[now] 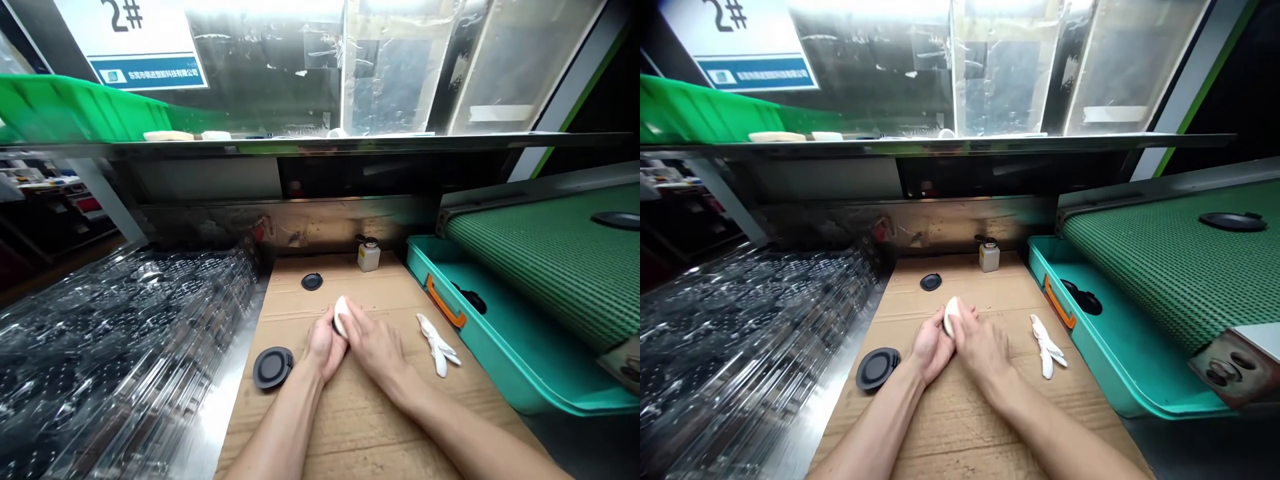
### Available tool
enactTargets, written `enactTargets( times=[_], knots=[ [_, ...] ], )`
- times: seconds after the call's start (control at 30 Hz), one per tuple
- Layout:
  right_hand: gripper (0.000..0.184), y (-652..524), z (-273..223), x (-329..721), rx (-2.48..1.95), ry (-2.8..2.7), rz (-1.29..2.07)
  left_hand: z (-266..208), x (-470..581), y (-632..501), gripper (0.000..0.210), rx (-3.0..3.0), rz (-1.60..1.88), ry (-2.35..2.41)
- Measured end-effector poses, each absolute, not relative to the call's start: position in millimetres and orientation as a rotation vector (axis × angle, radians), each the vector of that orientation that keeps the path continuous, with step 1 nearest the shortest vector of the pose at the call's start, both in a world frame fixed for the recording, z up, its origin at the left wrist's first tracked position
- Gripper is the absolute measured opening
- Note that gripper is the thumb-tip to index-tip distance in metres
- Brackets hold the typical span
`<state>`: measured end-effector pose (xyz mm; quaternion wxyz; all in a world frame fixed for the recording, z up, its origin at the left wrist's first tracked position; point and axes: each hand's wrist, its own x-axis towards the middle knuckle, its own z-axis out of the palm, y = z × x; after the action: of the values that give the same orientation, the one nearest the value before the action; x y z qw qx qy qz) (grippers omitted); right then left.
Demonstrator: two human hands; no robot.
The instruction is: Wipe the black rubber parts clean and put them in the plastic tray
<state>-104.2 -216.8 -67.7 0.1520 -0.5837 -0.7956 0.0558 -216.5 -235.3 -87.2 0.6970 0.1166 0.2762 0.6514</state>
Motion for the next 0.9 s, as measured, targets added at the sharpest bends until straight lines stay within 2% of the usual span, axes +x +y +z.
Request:
enactTargets(
  times=[0.37,0.57,0.7,0.8,0.9],
  knots=[
    [0.05,-211,-76,-96,-1.519,-2.152,0.222,-88,-215,-234,0.034,0.299,1.425,0.617],
    [0.045,-192,-64,-76,-1.158,-1.707,0.672,-86,-221,-234,0.031,0.258,1.447,0.59],
    [0.039,-195,-68,-74,-0.948,-1.815,1.03,-85,-223,-231,0.032,0.205,1.489,0.612],
    [0.033,-197,-74,-78,-0.941,-1.879,1.101,-85,-220,-231,0.029,0.255,1.486,0.617],
    [0.036,-198,-76,-84,-0.976,-1.842,1.161,-87,-215,-233,0.025,0.328,1.494,0.664]
  ],
)
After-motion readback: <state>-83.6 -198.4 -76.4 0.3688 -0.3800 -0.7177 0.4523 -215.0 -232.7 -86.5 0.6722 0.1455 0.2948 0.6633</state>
